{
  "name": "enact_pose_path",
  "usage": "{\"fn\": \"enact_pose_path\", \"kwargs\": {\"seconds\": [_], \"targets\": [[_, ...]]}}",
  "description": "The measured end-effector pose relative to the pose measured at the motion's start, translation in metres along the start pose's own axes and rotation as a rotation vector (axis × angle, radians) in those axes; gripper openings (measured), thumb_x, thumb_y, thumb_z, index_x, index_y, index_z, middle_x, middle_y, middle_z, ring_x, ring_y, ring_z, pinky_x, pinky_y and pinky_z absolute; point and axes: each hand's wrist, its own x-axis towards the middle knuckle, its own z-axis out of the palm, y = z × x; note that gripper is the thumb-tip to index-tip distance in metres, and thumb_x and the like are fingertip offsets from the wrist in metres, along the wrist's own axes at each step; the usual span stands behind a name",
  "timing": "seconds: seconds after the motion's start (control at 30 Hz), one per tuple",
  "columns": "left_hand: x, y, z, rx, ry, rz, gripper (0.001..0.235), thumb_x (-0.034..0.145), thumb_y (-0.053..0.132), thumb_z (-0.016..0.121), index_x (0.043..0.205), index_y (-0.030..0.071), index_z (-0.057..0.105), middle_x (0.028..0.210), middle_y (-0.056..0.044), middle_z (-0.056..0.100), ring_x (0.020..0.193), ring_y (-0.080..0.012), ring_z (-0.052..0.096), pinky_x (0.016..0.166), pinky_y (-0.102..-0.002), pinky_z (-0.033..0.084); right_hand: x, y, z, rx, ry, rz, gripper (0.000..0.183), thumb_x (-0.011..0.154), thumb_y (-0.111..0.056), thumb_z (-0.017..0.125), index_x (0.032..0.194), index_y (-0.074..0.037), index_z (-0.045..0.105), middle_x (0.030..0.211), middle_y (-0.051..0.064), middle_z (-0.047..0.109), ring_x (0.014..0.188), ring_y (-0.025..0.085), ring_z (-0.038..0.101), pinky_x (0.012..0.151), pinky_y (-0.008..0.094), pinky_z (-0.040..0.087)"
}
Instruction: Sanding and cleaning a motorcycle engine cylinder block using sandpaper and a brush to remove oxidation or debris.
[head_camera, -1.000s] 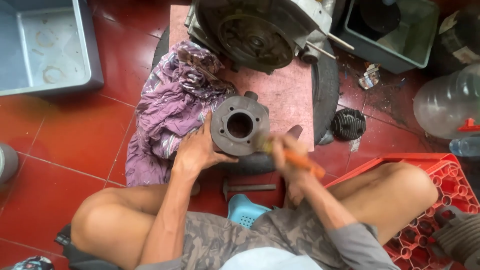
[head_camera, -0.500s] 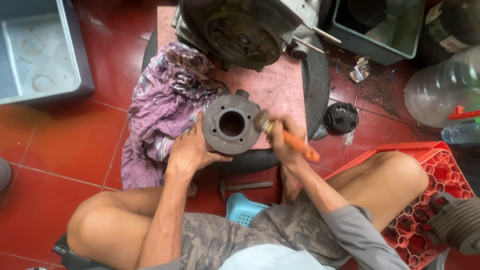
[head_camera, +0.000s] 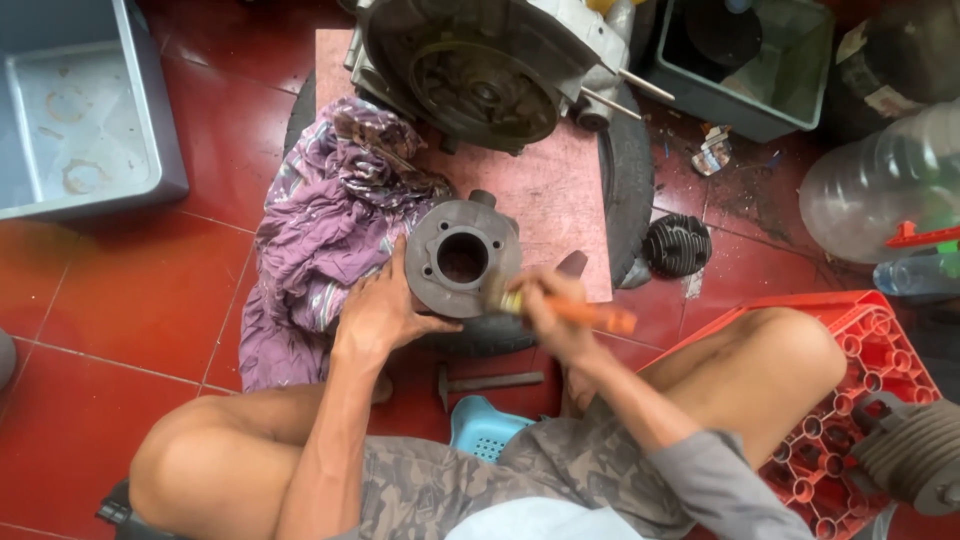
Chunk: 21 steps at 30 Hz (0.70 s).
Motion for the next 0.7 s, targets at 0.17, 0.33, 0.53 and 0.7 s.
{"fn": "enact_pose_path", "kwargs": {"seconds": [0.17, 0.33, 0.53, 0.7], "targets": [[-0.005, 0.003, -0.001, -0.03, 0.024, 0.0, 0.15, 0.057, 0.071, 0.089, 0.164, 0.005, 0.006, 0.153, -0.021, 0.047, 0.138, -0.0415, 0.049, 0.121, -0.053, 0.032, 0.031, 0.012, -0.003, 0.0, 0.108, 0.054, 0.021, 0.098, -0.01, 0.055, 0.094, -0.003, 0.074, 0.056, 0.013, 0.062, 0.044, 0.017, 0.059, 0.043, 0.025, 0.047], [-0.003, 0.004, -0.007, -0.018, 0.025, 0.014, 0.149, 0.059, 0.072, 0.088, 0.163, 0.005, 0.005, 0.153, -0.021, 0.046, 0.139, -0.0415, 0.048, 0.121, -0.053, 0.032, 0.01, 0.004, 0.003, -0.018, 0.128, 0.147, 0.023, 0.097, -0.013, 0.057, 0.088, -0.001, 0.075, 0.048, 0.015, 0.056, 0.035, 0.015, 0.055, 0.031, 0.026, 0.038], [-0.008, 0.007, -0.01, -0.032, 0.018, 0.005, 0.148, 0.059, 0.069, 0.089, 0.164, 0.005, 0.005, 0.153, -0.021, 0.047, 0.139, -0.0419, 0.048, 0.121, -0.053, 0.032, 0.03, 0.017, -0.002, -0.144, 0.186, 0.098, 0.027, 0.102, -0.016, 0.055, 0.089, -0.008, 0.077, 0.042, 0.006, 0.056, 0.036, 0.012, 0.053, 0.034, 0.023, 0.039], [-0.007, 0.007, -0.01, -0.041, 0.021, 0.006, 0.151, 0.056, 0.068, 0.091, 0.164, 0.005, 0.006, 0.152, -0.022, 0.048, 0.138, -0.042, 0.049, 0.12, -0.054, 0.033, 0.01, 0.032, -0.017, 0.061, 0.006, 0.146, 0.018, 0.086, -0.007, 0.061, 0.079, -0.004, 0.078, 0.04, 0.006, 0.053, 0.033, 0.01, 0.05, 0.033, 0.02, 0.036]]}}
